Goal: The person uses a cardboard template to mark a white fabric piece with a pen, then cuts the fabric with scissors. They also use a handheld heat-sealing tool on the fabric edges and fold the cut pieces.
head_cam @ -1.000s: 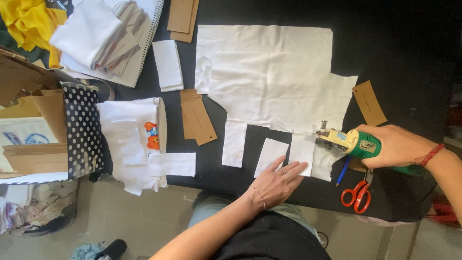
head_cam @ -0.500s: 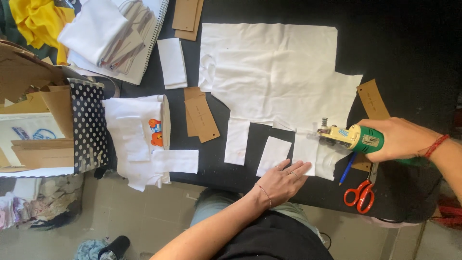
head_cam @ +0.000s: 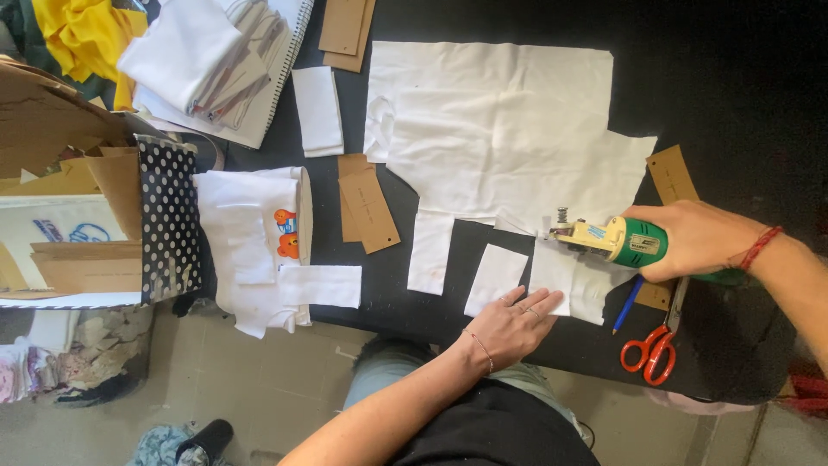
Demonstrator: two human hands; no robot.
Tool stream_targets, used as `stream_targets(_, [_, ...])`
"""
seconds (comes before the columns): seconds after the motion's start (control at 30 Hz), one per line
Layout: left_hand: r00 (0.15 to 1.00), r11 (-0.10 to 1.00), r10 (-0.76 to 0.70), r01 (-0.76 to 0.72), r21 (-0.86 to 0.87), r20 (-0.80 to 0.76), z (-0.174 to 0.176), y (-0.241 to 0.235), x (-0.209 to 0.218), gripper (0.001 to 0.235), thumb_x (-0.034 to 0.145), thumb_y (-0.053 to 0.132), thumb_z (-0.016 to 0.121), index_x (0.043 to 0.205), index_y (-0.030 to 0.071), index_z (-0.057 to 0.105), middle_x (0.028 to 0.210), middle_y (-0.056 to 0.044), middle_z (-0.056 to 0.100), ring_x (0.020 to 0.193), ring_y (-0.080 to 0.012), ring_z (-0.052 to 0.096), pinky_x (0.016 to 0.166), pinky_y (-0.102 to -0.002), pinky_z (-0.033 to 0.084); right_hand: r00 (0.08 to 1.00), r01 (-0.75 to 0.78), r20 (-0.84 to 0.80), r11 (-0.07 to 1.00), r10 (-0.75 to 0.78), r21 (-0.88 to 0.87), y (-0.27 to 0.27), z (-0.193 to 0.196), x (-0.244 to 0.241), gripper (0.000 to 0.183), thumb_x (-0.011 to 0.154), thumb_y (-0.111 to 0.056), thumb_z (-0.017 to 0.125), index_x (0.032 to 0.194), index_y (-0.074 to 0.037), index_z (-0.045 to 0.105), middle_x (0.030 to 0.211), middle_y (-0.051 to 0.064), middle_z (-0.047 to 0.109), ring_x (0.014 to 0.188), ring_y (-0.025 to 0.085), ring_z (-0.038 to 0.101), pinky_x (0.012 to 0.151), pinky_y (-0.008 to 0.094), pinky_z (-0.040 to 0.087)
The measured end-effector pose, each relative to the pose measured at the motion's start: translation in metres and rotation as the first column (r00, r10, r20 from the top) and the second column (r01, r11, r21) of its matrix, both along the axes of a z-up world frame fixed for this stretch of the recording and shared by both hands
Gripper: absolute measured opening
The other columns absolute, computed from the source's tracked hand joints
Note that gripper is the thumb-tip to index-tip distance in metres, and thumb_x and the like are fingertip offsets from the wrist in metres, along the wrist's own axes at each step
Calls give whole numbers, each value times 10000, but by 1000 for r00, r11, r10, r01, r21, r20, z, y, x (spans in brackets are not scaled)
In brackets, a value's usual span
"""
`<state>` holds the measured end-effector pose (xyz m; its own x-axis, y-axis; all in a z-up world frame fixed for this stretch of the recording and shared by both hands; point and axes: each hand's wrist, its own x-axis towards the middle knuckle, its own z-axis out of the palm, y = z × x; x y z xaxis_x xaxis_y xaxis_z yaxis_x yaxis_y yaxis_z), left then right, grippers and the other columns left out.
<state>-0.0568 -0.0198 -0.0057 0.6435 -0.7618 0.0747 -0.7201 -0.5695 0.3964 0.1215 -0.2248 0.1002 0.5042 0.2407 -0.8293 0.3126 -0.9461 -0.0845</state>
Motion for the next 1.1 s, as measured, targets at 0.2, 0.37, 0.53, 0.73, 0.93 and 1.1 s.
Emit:
stream_targets(0.2, [998,997,53,-51,-63,35,-5,-4,-3,291,869,157,399,1112,64,529,1340,-150,372,1191,-278,450,966,-422,367,1000,15,-23,1000,-14,13,24,7,0,540,499,-311,669,1020,-324,526,725,-5,658,652,162,608,598,258,457])
stream_targets(0.37, [1000,999,29,-29,-34,11,10,-4,-5,295,852,157,402,1106,88,536,1331,-141,393,1141,-264,493,888,-405,405,999,38,11,991,-39,129,23,-2,-8,542,478,-305,668,1006,-313,544,711,13,649,642,190,603,619,263,461])
stream_targets(0.53, [951,998,-51,34,-62,-304,30,-4,-10,321,782,384,471,897,119,611,1308,-102,437,1156,-205,468,833,-385,424,932,338,20,885,-363,321,-15,12,-47,618,466,-174,754,1053,-260,583,856,-76,727,688,57,674,631,201,504])
stream_targets(0.73, [915,949,304,-316,-2,-265,40,-11,37,280,746,365,620,771,101,526,778,-67,552,639,-272,569,520,-395,447,450,437,586,739,-674,513,-78,-7,-160,666,566,-215,757,1173,-27,557,1000,137,610,852,265,577,771,354,416])
stream_targets(0.93, [929,837,370,-330,437,-7,5,-47,77,843,412,508,812,1051,99,443,958,-49,553,845,-178,523,761,-321,335,198,551,950,829,-242,97,-101,-55,-204,753,613,-482,791,1211,-69,595,979,117,583,880,269,595,540,394,496])
stream_targets(1.1, [899,810,296,-57,583,-323,37,-52,89,360,680,235,632,1024,177,544,1027,-46,520,1010,-233,453,876,-391,300,108,539,969,832,-223,132,-98,-64,-211,814,560,-492,803,1203,-46,577,949,138,580,831,300,582,536,410,476])
